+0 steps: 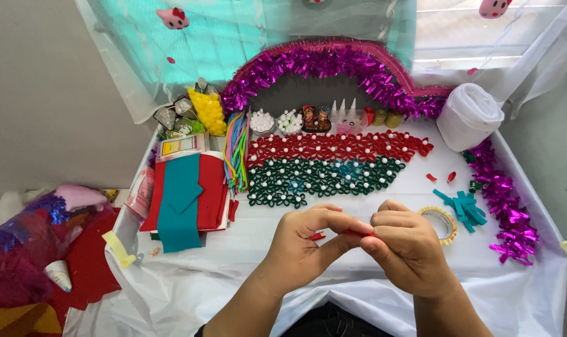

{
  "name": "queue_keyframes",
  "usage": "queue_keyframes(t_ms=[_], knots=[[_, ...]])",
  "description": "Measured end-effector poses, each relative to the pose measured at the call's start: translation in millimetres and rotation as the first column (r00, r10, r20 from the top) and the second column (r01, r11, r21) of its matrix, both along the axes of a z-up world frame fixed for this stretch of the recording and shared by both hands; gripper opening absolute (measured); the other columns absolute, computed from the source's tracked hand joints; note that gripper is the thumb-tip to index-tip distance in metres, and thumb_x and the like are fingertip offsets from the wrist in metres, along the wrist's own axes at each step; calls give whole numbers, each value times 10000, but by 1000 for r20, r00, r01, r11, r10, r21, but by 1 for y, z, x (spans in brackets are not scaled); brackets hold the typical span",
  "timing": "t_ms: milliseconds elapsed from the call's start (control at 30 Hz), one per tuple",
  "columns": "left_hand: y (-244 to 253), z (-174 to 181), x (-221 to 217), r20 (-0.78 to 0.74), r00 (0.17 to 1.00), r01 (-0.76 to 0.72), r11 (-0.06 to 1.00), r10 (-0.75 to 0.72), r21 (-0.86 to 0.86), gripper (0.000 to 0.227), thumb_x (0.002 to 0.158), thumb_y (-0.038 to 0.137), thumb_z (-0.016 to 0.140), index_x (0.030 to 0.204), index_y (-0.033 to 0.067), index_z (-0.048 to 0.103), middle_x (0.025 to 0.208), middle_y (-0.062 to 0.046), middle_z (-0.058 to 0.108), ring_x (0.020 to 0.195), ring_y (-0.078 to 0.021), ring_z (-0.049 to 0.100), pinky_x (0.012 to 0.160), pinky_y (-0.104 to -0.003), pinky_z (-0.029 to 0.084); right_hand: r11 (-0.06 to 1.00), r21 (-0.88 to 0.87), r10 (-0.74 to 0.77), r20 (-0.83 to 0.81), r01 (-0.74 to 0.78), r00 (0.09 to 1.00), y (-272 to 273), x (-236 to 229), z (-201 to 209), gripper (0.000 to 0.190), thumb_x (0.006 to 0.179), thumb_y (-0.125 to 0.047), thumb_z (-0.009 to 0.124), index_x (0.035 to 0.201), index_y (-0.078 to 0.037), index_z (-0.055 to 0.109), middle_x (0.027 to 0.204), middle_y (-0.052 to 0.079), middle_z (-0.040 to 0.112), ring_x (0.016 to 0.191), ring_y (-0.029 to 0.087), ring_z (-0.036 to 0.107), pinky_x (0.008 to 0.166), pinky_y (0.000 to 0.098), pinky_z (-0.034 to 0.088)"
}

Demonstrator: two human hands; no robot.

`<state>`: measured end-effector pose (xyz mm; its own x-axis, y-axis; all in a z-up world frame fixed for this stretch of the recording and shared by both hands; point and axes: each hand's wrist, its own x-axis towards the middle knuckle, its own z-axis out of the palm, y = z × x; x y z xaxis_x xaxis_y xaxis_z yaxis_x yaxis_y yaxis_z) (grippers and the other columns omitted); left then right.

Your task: Folding small red fabric strips into decorative flower petal components.

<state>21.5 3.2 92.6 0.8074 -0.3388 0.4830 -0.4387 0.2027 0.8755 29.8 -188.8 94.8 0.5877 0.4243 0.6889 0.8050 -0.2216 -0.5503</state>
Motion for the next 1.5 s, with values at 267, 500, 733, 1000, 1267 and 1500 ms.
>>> queue_keyframes(t_ms=[267,500,733,1000,1267,1500], knots=[[2,-4,2,-68,998,12,999,-14,-33,243,914,99,750,1149,48,720,969,-68,739,846,-120,650,795,-256,531,990,-85,-101,127,113,987,-4,2,-1,280,879,-205,622,625,-110,553,598,-7,497,520,167,355,665,305,363],[4,-8,5,67,993,-99,995,99,0,159,907,67,759,1059,111,747,984,25,774,783,-59,657,1150,-335,474,952,124,-280,-11,279,960,-6,-5,-18,486,594,-192,886,987,-40,645,873,49,684,701,134,585,655,242,514],[3,-6,2,47,996,-74,996,76,-44,185,904,46,756,1083,83,735,965,-27,758,892,-119,642,924,-288,540,948,190,-266,32,255,964,-1,-13,-8,288,659,3,812,918,-40,693,938,105,746,715,140,647,649,236,505],[3,-8,3,90,986,-142,990,140,22,136,889,111,781,1003,179,753,1005,36,782,842,-62,713,1233,-440,456,962,136,-254,121,238,960,-3,-10,-7,171,678,-34,818,812,-70,718,916,64,756,638,107,582,687,265,433],[5,-20,3,138,983,-152,956,121,249,362,757,88,848,1100,154,753,985,46,785,852,-94,740,1228,-486,403,974,21,-224,10,224,974,-10,-11,-18,201,689,-23,820,868,-91,759,986,39,700,719,109,544,647,237,444],[31,-67,7,41,961,-274,931,272,240,203,769,77,826,965,105,780,833,-1,817,711,-81,709,1147,-421,451,870,1,-485,-179,493,856,-100,14,-89,410,728,9,840,1119,-46,731,1051,56,708,750,116,585,683,229,495]])
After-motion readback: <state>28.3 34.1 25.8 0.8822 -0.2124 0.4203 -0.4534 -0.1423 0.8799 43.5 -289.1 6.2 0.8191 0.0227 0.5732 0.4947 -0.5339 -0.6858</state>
